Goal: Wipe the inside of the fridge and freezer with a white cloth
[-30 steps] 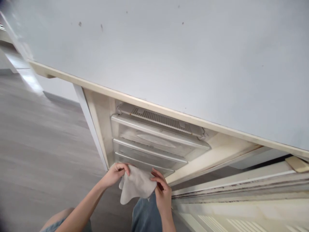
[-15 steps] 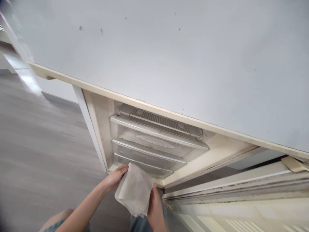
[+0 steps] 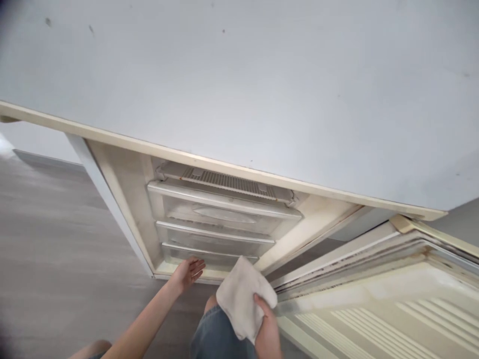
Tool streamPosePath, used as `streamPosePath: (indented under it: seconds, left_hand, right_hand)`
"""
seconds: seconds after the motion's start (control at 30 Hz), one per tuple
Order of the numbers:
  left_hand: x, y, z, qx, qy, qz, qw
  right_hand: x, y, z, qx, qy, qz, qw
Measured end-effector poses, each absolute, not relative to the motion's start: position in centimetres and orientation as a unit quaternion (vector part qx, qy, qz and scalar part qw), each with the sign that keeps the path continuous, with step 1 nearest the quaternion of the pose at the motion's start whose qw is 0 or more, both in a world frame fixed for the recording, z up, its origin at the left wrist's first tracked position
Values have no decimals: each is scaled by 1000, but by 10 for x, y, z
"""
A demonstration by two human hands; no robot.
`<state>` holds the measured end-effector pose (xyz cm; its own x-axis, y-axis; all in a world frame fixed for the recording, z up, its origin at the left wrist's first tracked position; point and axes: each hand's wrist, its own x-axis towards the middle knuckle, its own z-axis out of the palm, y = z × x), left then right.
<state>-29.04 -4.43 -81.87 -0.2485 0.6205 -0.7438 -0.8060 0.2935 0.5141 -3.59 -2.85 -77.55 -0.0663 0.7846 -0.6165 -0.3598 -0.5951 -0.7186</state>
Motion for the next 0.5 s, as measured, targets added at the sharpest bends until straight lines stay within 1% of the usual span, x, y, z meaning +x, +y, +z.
streamPosePath:
  seconds: [0.1, 0.2, 0.37, 0.5]
  left_hand:
    - [-285, -38, -815, -107, 500, 622, 593]
    - [-279, -32, -810, -125, 471, 659, 573]
    - [-272, -29, -802, -150, 449, 678, 563]
    - [-271, -36, -796, -163, 445, 675, 565]
  right_hand:
    - [-3, -15, -766, -574, -175, 658, 455]
    - [29, -3, -764, -603, -237, 599, 471]
    - [64, 15, -767, -667, -385, 460, 442]
    - [70, 19, -761, -678, -412, 447, 413]
